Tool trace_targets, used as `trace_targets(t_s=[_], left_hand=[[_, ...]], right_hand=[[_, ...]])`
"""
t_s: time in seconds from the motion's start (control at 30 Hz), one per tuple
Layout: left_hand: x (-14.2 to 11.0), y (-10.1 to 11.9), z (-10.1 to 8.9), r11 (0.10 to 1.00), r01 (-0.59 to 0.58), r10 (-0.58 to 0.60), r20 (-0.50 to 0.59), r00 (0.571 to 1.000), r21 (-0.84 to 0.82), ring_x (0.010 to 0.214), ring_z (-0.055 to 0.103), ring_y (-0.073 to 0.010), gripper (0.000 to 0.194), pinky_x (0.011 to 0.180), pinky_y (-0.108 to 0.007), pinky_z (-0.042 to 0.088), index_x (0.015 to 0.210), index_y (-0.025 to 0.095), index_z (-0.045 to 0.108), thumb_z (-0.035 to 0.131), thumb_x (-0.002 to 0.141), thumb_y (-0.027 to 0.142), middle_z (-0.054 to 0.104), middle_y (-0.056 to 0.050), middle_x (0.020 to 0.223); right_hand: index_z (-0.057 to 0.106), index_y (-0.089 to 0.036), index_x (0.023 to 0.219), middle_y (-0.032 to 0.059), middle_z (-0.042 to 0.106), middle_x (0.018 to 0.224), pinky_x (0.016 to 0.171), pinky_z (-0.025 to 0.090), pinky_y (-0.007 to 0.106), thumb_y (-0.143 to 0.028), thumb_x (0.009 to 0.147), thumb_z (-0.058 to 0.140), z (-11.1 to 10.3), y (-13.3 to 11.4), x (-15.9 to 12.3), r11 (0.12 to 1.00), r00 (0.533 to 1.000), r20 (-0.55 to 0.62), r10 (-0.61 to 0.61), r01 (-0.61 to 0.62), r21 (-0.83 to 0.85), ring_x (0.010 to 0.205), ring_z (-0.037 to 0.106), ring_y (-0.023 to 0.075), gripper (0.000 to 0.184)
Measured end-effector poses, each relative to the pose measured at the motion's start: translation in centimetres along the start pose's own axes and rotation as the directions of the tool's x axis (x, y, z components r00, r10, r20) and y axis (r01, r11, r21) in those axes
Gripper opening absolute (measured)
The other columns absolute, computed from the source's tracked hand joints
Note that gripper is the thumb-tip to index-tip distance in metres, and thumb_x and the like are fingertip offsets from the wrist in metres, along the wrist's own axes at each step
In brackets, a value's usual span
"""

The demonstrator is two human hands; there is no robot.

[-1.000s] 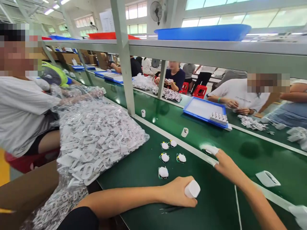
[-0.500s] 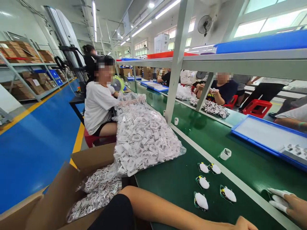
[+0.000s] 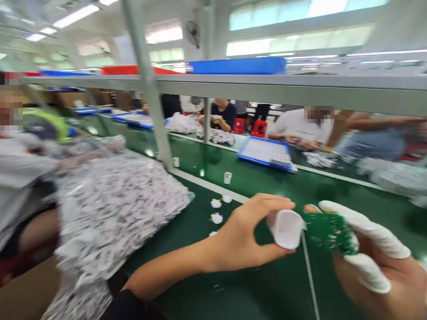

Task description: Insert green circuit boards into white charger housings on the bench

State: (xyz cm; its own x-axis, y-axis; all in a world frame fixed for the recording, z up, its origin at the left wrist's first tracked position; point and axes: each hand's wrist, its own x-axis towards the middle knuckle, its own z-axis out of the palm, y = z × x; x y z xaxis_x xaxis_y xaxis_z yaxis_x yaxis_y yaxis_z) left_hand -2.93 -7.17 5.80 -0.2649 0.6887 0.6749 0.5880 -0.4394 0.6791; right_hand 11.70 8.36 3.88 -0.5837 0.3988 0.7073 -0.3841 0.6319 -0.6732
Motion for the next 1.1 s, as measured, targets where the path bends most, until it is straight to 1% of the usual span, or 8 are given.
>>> trace_targets(t_s=[0.1,0.2,0.3,0.43,0.73,0.87,1.0,1.1], left_hand=[[-0.4,0.7,0.5,0.992,-0.109,0.109,-0.007,0.994,0.062,0.127,0.053,-0.0192,0.059,0.106,-0.032,0.048,0.133,0.022,0.049,0.07,0.079,0.013,0.058,-0.009,0.133],[-1.5,0.5,1.1,0.99,-0.125,0.122,0.036,0.992,0.068,0.129,0.053,-0.0187,0.06,0.106,-0.03,0.05,0.135,0.021,0.047,0.068,0.08,0.008,0.056,-0.01,0.136],[-2.0,0.5,1.3,0.993,-0.09,0.085,0.063,0.994,0.078,0.131,0.051,-0.0177,0.061,0.104,-0.025,0.051,0.137,0.021,0.046,0.065,0.081,0.007,0.053,-0.01,0.141],[-2.0,0.8,1.2,0.986,-0.1,0.097,0.032,0.995,0.137,0.129,0.054,-0.0177,0.061,0.106,-0.024,0.05,0.137,0.02,0.048,0.066,0.08,0.007,0.055,-0.009,0.139],[-2.3,0.9,1.1,0.956,-0.151,0.139,0.064,0.988,0.25,0.123,0.059,-0.0212,0.064,0.106,-0.031,0.052,0.141,0.019,0.046,0.065,0.081,0.008,0.058,-0.01,0.136],[-2.1,1.1,1.1,0.962,-0.107,0.094,0.061,0.994,0.25,0.122,0.059,-0.0218,0.063,0.104,-0.032,0.054,0.139,0.022,0.048,0.067,0.08,0.011,0.058,-0.007,0.136],[-2.0,1.2,1.1,0.968,-0.08,0.065,0.067,0.996,0.237,0.119,0.061,-0.0191,0.061,0.1,-0.026,0.056,0.138,0.022,0.05,0.069,0.081,0.015,0.059,-0.004,0.135],[-2.0,1.3,1.1,0.971,-0.046,0.036,0.046,0.998,0.234,0.116,0.063,-0.0214,0.06,0.095,-0.028,0.06,0.137,0.023,0.052,0.07,0.08,0.017,0.06,-0.004,0.134]], right_hand=[[0.063,-0.03,0.115,0.0043,0.064,0.117,0.091,0.058,0.035,-0.04,0.091,0.064,0.7,-5.2,-1.0,0.992,0.991,-0.067,-0.115,0.112,-0.056,0.109,0.063,0.0236,0.026],[0.061,-0.026,0.117,0.0077,0.061,0.103,0.087,0.06,0.039,-0.036,0.094,0.059,0.9,-6.6,-2.0,0.969,0.977,-0.038,-0.209,0.202,-0.145,0.101,0.062,0.0244,0.025],[0.057,-0.022,0.12,0.0078,0.06,0.104,0.092,0.059,0.042,-0.032,0.096,0.054,1.1,-6.2,-2.4,0.944,0.956,-0.013,-0.292,0.286,-0.163,0.098,0.061,0.0231,0.026],[0.053,-0.018,0.119,0.0065,0.06,0.111,0.104,0.053,0.035,-0.027,0.099,0.051,1.6,-5.7,-1.9,0.919,0.936,0.072,-0.345,0.352,-0.177,0.102,0.063,0.019,0.022],[0.052,-0.01,0.115,0.0112,0.061,0.113,0.108,0.051,0.037,-0.023,0.097,0.054,2.4,-5.1,-1.9,0.878,0.908,0.124,-0.401,0.419,-0.232,0.112,0.061,0.0199,0.023],[0.051,-0.01,0.118,0.0108,0.061,0.118,0.113,0.046,0.039,-0.024,0.095,0.058,2.4,-4.7,-1.9,0.884,0.915,0.161,-0.371,0.401,-0.239,0.113,0.061,0.0195,0.027],[0.053,-0.009,0.117,0.0127,0.063,0.117,0.11,0.048,0.043,-0.024,0.094,0.06,2.2,-4.8,-1.9,0.898,0.923,0.152,-0.352,0.379,-0.223,0.114,0.062,0.0223,0.029],[0.054,-0.011,0.116,0.0123,0.065,0.117,0.108,0.05,0.045,-0.025,0.094,0.062,2.0,-5.0,-1.9,0.905,0.93,0.156,-0.334,0.363,-0.222,0.111,0.064,0.0232,0.027]])
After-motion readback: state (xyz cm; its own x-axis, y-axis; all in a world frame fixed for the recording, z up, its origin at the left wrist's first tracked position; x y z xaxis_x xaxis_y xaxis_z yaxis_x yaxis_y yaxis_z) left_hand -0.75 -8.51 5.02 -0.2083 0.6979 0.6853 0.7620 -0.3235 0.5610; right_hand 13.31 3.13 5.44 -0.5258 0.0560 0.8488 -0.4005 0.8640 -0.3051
